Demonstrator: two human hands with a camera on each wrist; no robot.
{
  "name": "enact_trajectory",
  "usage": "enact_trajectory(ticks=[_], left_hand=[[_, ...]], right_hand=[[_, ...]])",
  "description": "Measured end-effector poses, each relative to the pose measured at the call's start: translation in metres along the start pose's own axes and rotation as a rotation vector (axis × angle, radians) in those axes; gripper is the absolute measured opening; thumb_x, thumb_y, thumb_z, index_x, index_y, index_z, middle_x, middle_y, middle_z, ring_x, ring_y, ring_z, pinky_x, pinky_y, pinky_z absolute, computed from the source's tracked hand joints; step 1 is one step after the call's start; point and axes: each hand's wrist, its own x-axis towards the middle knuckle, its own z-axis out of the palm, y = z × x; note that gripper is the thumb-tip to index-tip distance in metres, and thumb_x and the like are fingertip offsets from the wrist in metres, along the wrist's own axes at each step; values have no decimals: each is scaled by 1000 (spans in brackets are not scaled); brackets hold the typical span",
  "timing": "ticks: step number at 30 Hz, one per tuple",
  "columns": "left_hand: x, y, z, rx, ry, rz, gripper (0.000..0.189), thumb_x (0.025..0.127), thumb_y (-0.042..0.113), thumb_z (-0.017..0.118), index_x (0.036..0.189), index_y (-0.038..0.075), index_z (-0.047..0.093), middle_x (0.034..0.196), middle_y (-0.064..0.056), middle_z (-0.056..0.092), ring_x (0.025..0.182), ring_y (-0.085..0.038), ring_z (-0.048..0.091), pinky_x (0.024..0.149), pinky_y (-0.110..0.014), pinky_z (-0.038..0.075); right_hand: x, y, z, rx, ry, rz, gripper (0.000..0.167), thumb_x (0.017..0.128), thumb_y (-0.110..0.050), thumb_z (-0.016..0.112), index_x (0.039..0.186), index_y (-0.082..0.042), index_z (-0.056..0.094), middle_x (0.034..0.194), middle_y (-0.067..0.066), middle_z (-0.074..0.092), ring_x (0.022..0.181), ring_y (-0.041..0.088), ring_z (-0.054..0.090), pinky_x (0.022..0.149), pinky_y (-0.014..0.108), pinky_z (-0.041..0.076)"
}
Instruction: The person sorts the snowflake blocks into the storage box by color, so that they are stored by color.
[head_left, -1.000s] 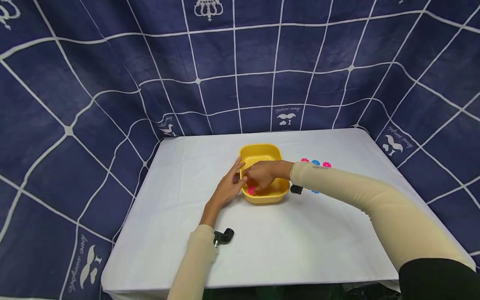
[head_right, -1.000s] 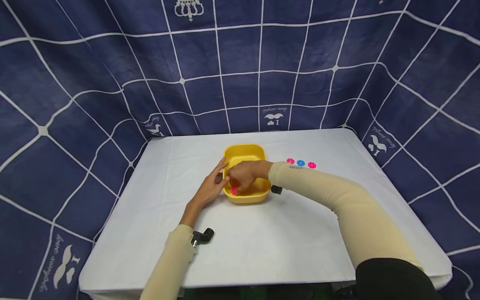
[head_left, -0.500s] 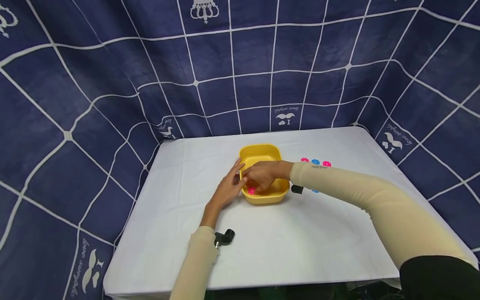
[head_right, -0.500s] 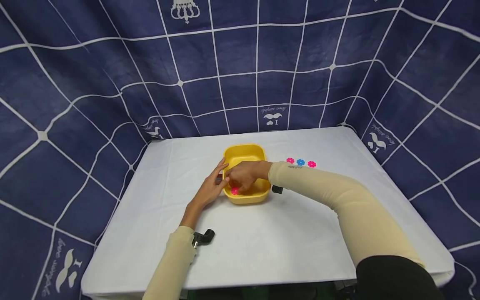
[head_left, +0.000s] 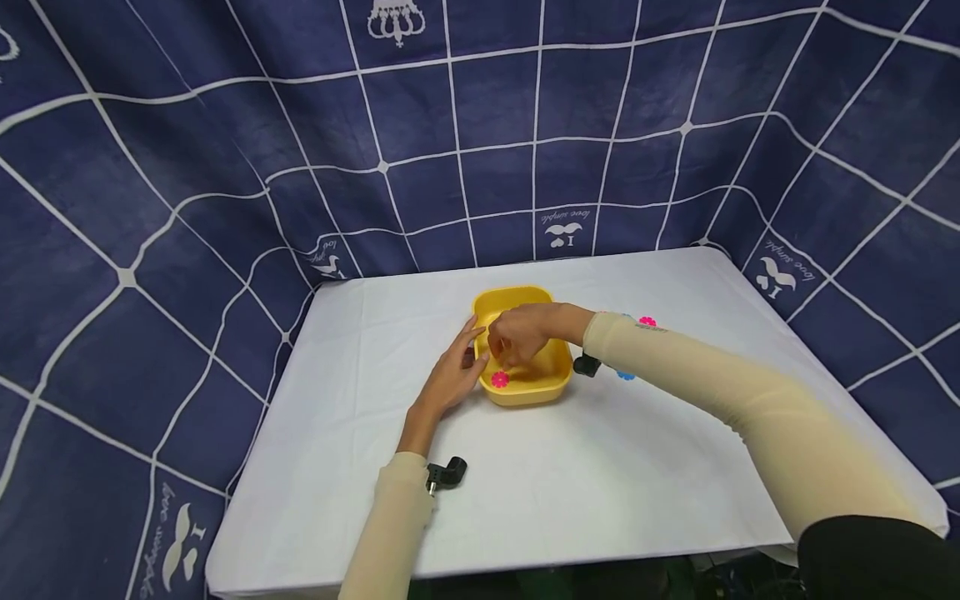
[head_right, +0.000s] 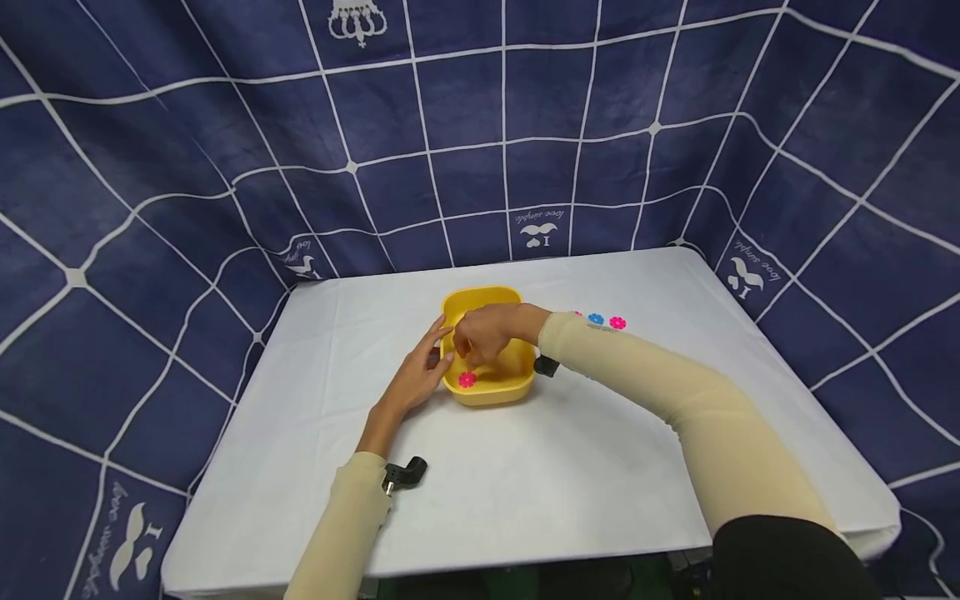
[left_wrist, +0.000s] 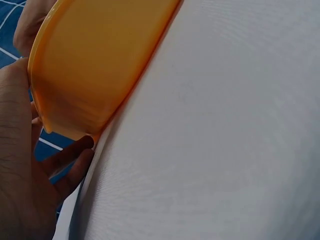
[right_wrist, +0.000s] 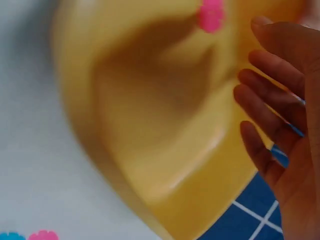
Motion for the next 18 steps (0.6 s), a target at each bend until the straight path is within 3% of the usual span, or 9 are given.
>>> enact_trajectory(ticks=[7,12,18], left_hand=[[1,0,0,-4,-5,1,56,111,30,59,163,21,43,179,15,18,130,-24,65,110,-39,55],[1,0,1,9,-3,4,56,111,30,60,164,20,43,179,15,17,129,-24,65,110,-40,55],[0,2,2,22,-1,7,55,111,29,59,163,20,44,179,15,17,130,-26,66,111,-41,55]], right_hand=[[-18,7,-7,116,145,11,28,98,-31,78,121,-14,79,116,2,76,107,24,72,96,38,59],[-34,13,-4,208,296,17,29,98,-31,79,120,-12,79,115,1,77,107,24,73,95,38,59],[-48,12,2,325,413,55,34,99,-30,78,124,-7,79,117,3,77,109,28,71,101,46,58]])
